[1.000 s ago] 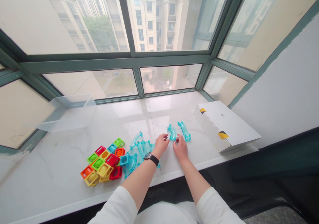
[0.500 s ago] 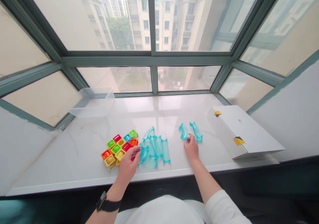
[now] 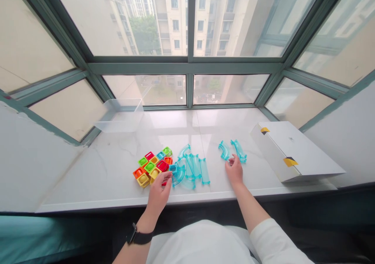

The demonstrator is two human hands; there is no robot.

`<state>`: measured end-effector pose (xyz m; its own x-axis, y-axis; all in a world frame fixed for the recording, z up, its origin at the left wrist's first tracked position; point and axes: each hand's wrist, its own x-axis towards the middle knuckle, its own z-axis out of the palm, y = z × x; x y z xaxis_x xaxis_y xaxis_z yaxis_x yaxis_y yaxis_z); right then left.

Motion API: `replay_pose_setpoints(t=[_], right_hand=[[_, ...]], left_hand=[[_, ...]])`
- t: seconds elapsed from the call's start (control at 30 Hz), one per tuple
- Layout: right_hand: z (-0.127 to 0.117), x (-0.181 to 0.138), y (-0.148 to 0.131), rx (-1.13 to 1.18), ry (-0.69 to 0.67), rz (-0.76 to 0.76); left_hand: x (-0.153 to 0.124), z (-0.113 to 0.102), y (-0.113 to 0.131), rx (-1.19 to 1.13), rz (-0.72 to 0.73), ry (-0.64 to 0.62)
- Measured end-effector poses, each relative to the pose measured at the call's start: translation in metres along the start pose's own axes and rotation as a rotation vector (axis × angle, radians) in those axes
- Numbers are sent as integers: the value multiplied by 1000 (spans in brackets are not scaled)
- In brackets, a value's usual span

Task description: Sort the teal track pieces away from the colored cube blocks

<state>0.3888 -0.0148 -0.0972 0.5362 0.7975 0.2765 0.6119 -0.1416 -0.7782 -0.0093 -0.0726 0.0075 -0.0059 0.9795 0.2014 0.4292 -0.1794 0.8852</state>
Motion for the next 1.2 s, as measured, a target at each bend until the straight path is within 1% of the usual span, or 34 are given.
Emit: replay_pose_setpoints(t=[0.1,0.2,0.27,0.4,0.47,0.53,0.63,0.73,0.83,0.93,1.0,1.1,1.2], right_hand=[[-6,-15,-5,36,18,29],[-10,-33,-14,48,-34,18],[-11,-47,-23,38,-123,-45],[-7,-72,-44,-17,-328,-245],[-2,-81,-53,-60,-384,-316],[3,-87,-59,-104,-412,-362],[7,-89,-63,-157,-418,-388],[10,-88,-63,-155,-422,-380],[10,-87,-61,-112,-424,-361],[8,-86,-60,-51,-398,-323],[6,-85,-60,0,-351,-275],[3,-84,-60,75,-280,-184],[1,-83,-60,141,-276,-163]], left_hand=[[0,4,1,5,17,-48],[-1,10,-1,10,33,-94],[-1,16,-3,16,66,-124],[-5,30,0,46,148,-187],[-7,37,5,86,191,-211],[-6,43,12,152,246,-224],[1,58,23,274,347,-258],[13,80,30,398,438,-331],[25,103,33,516,451,-410],[31,119,32,610,416,-475],[32,123,29,666,395,-492],[31,121,25,728,399,-499],[31,116,19,766,403,-495]])
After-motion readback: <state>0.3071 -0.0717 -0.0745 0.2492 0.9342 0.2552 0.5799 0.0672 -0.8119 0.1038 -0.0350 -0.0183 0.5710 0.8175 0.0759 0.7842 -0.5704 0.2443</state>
